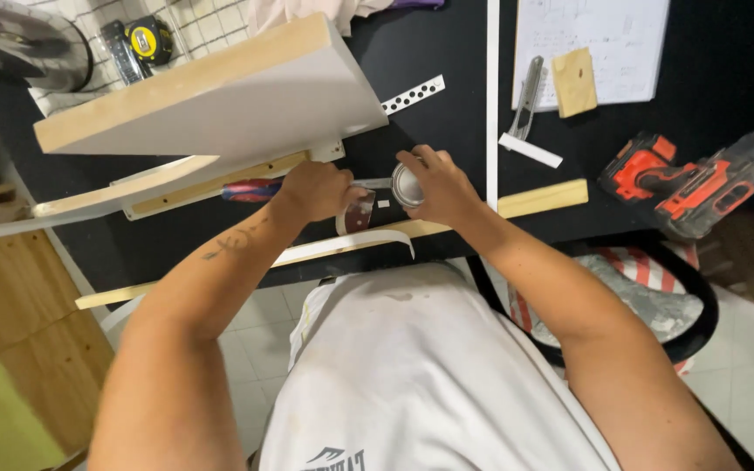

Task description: Applying contact adhesive to a thin wooden strip and the edge of a board, then joining them.

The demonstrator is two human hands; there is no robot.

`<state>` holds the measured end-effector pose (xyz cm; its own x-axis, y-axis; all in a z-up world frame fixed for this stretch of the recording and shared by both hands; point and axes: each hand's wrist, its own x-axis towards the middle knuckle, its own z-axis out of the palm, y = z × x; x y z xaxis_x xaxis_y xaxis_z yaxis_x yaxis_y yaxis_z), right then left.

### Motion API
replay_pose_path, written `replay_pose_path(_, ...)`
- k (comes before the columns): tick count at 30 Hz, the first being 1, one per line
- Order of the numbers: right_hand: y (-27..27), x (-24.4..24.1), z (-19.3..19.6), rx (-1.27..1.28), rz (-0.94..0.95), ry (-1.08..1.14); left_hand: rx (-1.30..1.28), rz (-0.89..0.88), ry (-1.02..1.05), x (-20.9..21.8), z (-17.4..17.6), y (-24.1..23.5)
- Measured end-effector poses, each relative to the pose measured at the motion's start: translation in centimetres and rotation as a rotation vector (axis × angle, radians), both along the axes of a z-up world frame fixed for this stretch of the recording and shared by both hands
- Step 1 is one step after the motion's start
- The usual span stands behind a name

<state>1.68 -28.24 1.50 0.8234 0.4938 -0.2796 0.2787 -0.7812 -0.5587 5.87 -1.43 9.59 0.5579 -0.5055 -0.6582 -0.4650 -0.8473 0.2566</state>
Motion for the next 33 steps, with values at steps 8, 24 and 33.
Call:
replay_pose_path(8,0.2,0.0,0.8,-0.024,-0.007,-0.017,-0.220,0.166,0.066,-2.4,-8.8,2.0)
replay_pose_path(24,0.2,2.0,-0.1,-0.017,0.309,-0.036,0.002,0.159,-0.066,-3.6,-4.1,2.1)
replay_pose_path(33,0.4,0.6,1.9,-0.054,0.174,0.038,0.061,0.073,-0.141,-3.3,-1.5,2.3)
